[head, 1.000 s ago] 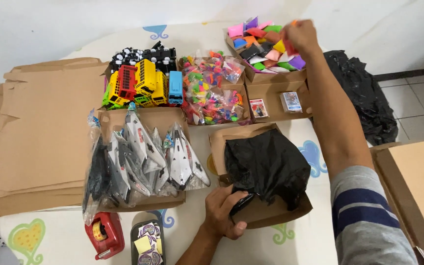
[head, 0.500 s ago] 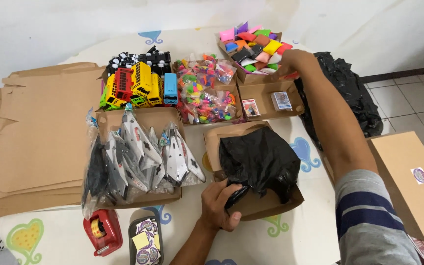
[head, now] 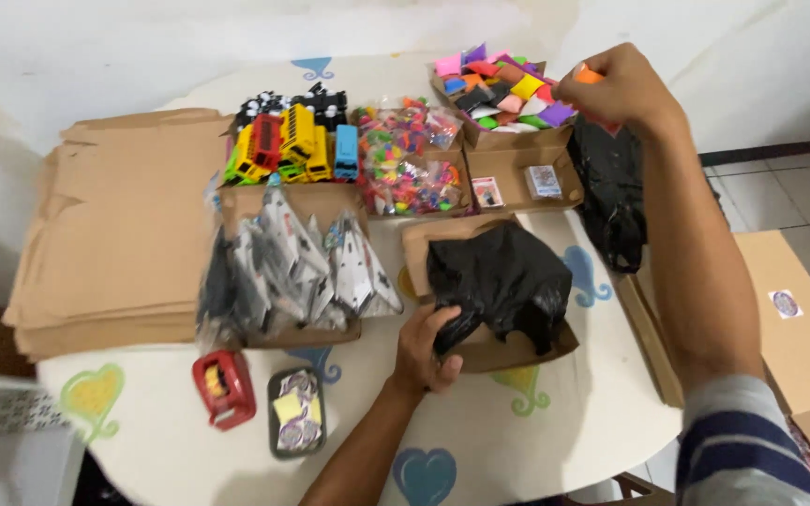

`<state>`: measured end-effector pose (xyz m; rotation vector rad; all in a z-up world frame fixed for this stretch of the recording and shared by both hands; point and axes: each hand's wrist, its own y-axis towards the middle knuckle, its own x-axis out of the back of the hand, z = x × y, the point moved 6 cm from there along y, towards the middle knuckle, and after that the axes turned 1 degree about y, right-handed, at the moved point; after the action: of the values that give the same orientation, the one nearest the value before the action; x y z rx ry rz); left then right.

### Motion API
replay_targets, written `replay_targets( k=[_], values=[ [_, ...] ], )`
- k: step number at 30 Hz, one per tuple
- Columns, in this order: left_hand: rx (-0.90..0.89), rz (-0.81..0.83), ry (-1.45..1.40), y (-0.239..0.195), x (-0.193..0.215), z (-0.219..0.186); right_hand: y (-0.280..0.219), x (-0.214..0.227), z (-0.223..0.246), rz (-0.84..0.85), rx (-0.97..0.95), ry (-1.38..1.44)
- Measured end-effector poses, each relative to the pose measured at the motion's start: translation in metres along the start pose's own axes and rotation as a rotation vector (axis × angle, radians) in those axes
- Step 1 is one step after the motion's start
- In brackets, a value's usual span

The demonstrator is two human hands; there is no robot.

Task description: The person assembles a flat-packed cardboard box by folding the flaps and securing them with adhesive tape. They then place a black plastic bag inside the box, add colorful foam pieces, and close the box.

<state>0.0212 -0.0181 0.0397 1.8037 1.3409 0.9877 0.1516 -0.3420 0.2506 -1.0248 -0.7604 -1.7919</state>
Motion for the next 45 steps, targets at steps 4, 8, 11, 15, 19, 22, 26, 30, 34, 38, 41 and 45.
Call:
replay_targets(
  k=[4, 8, 11, 15, 19, 22, 26, 30, 34, 38, 41, 45],
  values=[
    [0.0, -0.055, 0.072, -0.004, 0.006, -0.002, -0.105, 0.005, 0.051, 0.074, 0.294, 0.314],
    [-0.047, -0.173, 0.36, 0.007, 0.018, -0.013, -0.193, -0.019, 0.054, 0.11, 0.48, 0.521],
    [-0.129, -0.241, 0.407, -0.003, 0.022, -0.011, -0.234, -0.063, 0.029, 0.152, 0.412, 0.625],
    [-0.001, -0.24, 0.115, 0.01, 0.028, -0.034, -0.27, -0.11, 0.04, 0.105, 0.449, 0.634],
    [0.176, -0.289, -0.095, 0.027, 0.034, -0.048, -0.284, -0.129, 0.072, 0.099, 0.571, 0.54],
    [0.245, -0.423, -0.145, 0.021, 0.044, -0.031, -0.278, -0.131, 0.078, 0.078, 0.498, 0.607],
    [0.325, -0.44, -0.107, 0.019, 0.06, -0.029, -0.251, -0.136, 0.058, -0.048, 0.311, 0.995],
    [0.427, -0.27, -0.085, 0.011, 0.036, -0.027, -0.25, -0.152, 0.062, -0.146, 0.295, 1.077],
    [0.405, -0.242, -0.002, 0.023, 0.039, -0.039, -0.257, -0.161, 0.064, -0.236, 0.337, 1.11],
    [0.432, -0.144, -0.105, 0.032, 0.038, -0.042, -0.25, -0.18, 0.056, -0.195, 0.33, 1.151],
    [0.494, -0.214, -0.122, 0.026, 0.039, -0.044, -0.266, -0.158, 0.073, -0.265, 0.355, 1.189],
    [0.516, -0.265, -0.176, 0.0, 0.034, -0.009, -0.26, -0.178, 0.038, -0.436, 0.235, 1.262]
  ],
)
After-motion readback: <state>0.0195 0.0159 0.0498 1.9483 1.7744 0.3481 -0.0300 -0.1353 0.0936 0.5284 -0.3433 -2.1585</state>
